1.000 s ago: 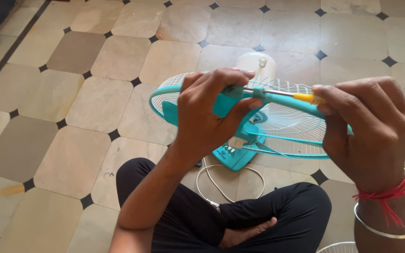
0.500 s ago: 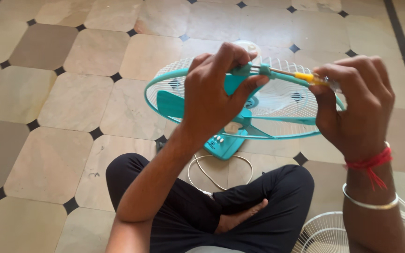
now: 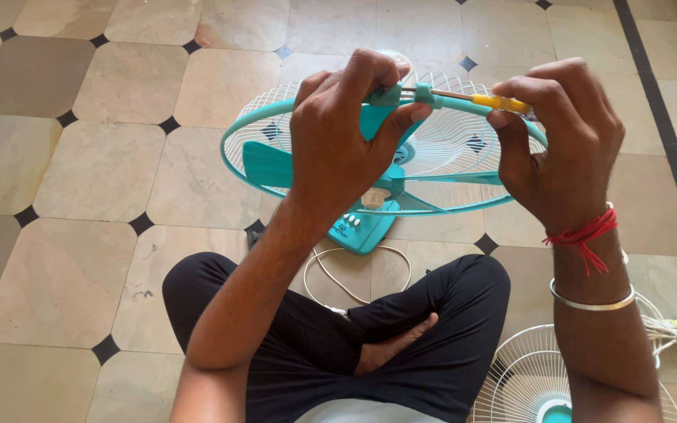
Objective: The person disassembles a teal table fan while sitting on the floor. They use a screwdriver to remove screws from the front grill, detach the fan blades, and then remove the rear grill and motor housing components.
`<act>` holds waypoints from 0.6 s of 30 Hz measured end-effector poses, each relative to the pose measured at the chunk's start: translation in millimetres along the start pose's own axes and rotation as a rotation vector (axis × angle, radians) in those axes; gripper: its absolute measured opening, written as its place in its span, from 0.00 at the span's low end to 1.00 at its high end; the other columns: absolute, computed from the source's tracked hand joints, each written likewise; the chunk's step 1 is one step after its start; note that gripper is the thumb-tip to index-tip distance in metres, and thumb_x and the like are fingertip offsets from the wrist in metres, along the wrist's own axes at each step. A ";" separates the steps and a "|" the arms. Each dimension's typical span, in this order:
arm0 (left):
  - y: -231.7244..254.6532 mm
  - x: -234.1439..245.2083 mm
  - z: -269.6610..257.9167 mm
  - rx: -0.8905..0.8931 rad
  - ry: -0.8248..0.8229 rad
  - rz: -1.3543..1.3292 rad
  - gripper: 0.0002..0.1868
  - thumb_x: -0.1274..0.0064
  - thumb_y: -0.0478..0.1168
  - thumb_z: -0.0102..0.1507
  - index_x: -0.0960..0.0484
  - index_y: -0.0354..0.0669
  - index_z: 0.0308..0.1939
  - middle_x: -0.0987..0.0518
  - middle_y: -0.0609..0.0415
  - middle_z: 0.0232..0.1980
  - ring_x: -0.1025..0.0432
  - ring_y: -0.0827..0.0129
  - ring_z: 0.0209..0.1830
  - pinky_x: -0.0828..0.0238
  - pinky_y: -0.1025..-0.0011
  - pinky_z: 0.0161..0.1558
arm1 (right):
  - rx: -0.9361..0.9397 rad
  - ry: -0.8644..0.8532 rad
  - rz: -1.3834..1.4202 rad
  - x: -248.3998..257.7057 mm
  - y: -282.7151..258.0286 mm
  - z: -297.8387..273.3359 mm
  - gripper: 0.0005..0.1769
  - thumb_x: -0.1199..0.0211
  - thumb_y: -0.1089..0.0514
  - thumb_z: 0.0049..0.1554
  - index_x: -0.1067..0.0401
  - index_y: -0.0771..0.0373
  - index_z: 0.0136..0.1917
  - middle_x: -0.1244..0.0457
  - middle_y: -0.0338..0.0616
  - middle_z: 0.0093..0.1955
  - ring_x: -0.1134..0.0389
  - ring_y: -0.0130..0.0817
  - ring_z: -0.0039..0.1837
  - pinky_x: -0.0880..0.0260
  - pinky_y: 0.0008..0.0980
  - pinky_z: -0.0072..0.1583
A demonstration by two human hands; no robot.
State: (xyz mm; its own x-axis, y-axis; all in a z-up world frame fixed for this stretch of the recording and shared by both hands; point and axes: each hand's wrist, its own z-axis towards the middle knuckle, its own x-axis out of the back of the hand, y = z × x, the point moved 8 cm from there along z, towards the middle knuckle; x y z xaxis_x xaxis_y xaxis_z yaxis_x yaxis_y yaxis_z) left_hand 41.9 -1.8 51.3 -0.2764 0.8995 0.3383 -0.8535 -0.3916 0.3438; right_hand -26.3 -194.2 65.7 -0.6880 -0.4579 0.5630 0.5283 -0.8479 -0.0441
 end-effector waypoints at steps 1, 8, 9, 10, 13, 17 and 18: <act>0.1 0.0 -0.1 -0.001 -0.001 -0.001 0.19 0.40 0.56 0.70 0.28 0.49 0.51 0.14 0.59 0.48 0.17 0.69 0.46 0.30 0.63 0.60 | -0.002 -0.005 0.001 -0.4 2.1 -1.3 0.02 0.37 0.64 0.71 0.26 0.63 0.58 0.35 0.46 0.52 0.29 0.39 0.53 0.29 0.33 0.52; 1.6 1.4 -0.3 -0.022 -0.006 -0.005 0.20 0.38 0.55 0.71 0.28 0.49 0.52 0.14 0.60 0.49 0.17 0.70 0.46 0.31 0.65 0.58 | 0.024 -0.016 -0.005 -0.5 1.9 -4.5 0.04 0.37 0.64 0.71 0.26 0.63 0.59 0.34 0.46 0.52 0.30 0.40 0.54 0.30 0.34 0.53; 2.0 1.3 -0.3 -0.020 -0.008 -0.005 0.19 0.38 0.55 0.71 0.28 0.49 0.51 0.14 0.59 0.49 0.17 0.70 0.45 0.31 0.65 0.58 | 0.017 -0.014 -0.001 0.3 1.0 -4.8 0.04 0.36 0.64 0.71 0.27 0.64 0.59 0.34 0.46 0.52 0.31 0.40 0.55 0.30 0.34 0.54; 2.5 1.4 -0.3 -0.020 -0.010 -0.004 0.19 0.38 0.55 0.71 0.28 0.49 0.52 0.14 0.59 0.49 0.17 0.69 0.46 0.31 0.65 0.58 | 0.020 -0.013 0.006 0.7 0.9 -3.3 0.04 0.36 0.64 0.71 0.27 0.64 0.59 0.34 0.46 0.53 0.31 0.40 0.55 0.30 0.35 0.55; 3.2 1.9 -1.1 -0.022 -0.013 -0.001 0.20 0.38 0.55 0.71 0.28 0.49 0.52 0.14 0.59 0.51 0.17 0.69 0.47 0.32 0.65 0.58 | 0.015 -0.009 -0.001 2.7 -0.7 -1.1 0.04 0.33 0.64 0.71 0.28 0.64 0.57 0.35 0.47 0.52 0.33 0.42 0.54 0.32 0.37 0.55; -1.6 -1.2 0.1 -0.027 -0.029 0.004 0.20 0.37 0.56 0.71 0.27 0.49 0.52 0.14 0.60 0.51 0.17 0.71 0.47 0.32 0.65 0.59 | -0.015 -0.026 -0.143 5.6 6.2 -13.5 0.06 0.32 0.65 0.70 0.29 0.64 0.57 0.34 0.45 0.52 0.33 0.42 0.55 0.32 0.39 0.56; -3.0 -2.6 -0.6 -0.027 -0.038 0.004 0.20 0.37 0.56 0.71 0.27 0.50 0.53 0.14 0.60 0.51 0.17 0.72 0.46 0.32 0.64 0.60 | -0.054 -0.025 -0.130 8.8 13.1 -23.3 0.05 0.34 0.66 0.71 0.30 0.64 0.58 0.34 0.45 0.52 0.33 0.40 0.54 0.32 0.37 0.56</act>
State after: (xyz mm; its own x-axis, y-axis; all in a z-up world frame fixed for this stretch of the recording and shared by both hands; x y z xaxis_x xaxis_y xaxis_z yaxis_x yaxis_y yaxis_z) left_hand 44.9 -2.8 48.9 -0.2638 0.8897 0.3725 -0.8640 -0.3897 0.3189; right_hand -37.0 -215.6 50.9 -0.7358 -0.3371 0.5873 0.4077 -0.9130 -0.0131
